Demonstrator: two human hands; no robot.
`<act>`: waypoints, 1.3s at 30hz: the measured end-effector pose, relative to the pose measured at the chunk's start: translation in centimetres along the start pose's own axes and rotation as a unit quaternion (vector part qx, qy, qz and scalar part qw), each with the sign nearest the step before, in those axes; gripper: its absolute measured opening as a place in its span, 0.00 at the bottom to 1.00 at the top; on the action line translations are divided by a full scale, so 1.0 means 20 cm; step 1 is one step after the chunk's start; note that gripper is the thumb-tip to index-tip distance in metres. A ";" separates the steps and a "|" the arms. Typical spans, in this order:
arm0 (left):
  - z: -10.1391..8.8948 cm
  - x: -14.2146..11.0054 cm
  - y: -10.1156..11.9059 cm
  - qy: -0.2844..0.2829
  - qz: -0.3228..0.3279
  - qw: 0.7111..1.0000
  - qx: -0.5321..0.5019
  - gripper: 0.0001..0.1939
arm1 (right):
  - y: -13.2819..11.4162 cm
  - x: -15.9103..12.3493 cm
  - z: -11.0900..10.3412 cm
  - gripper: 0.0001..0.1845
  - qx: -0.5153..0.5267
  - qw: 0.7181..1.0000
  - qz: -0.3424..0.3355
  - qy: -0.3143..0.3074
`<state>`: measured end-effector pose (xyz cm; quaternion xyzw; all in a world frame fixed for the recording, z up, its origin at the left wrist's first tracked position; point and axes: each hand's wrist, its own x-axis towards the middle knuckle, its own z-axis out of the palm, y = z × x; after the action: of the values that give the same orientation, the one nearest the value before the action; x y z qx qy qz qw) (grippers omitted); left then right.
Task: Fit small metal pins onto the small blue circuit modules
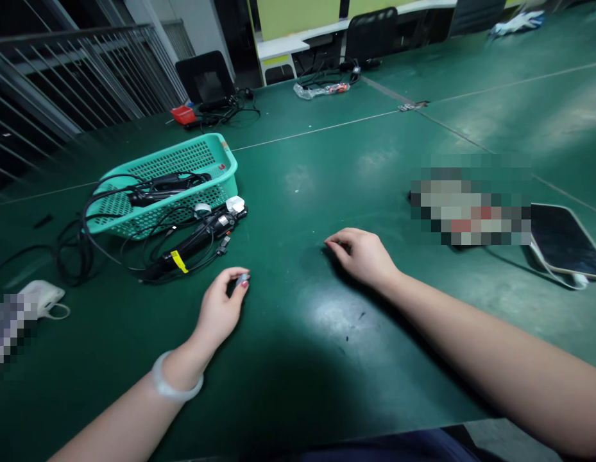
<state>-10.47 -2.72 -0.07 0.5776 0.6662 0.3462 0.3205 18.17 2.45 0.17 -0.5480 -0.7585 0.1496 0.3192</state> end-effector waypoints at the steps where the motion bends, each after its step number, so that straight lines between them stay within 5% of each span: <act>1: 0.06 0.02 0.03 -0.008 0.026 1.000 -0.004 0.12 | 0.00 0.00 0.00 0.12 0.004 1.000 -0.010 -0.009; 5: 0.33 0.11 0.19 -0.032 0.059 0.988 -0.139 0.09 | 0.00 -0.01 0.00 0.12 0.007 0.997 -0.054 -0.057; 10: 0.54 0.15 0.40 -0.051 -0.022 0.927 -0.371 0.07 | 0.01 0.00 0.00 0.11 0.004 0.991 -0.059 -0.116; 19: 0.51 0.09 0.38 -0.005 -0.062 0.882 -0.467 0.07 | -0.03 -0.02 0.04 0.13 0.007 0.984 -0.095 -0.149; 24: 0.57 0.09 0.39 -0.069 -0.093 0.824 -0.555 0.06 | -0.09 -0.03 0.09 0.09 -0.016 0.987 -0.098 -0.125; 28: 0.52 0.14 0.37 -0.090 -0.134 0.778 -0.607 0.06 | -0.09 -0.03 0.11 0.06 -0.006 0.987 -0.087 -0.133; 35: 0.47 0.17 0.32 -0.090 -0.133 0.803 -0.574 0.14 | -0.07 -0.04 0.08 0.05 0.063 0.989 -0.067 -0.115; 39: 0.49 0.16 0.33 -0.098 -0.113 0.827 -0.542 0.11 | -0.07 -0.03 0.03 0.07 0.202 0.978 0.027 -0.046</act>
<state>0.84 2.05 -0.14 0.2622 0.3971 0.5542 0.6829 16.87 1.41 0.27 -0.4848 -0.7117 0.3331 0.3841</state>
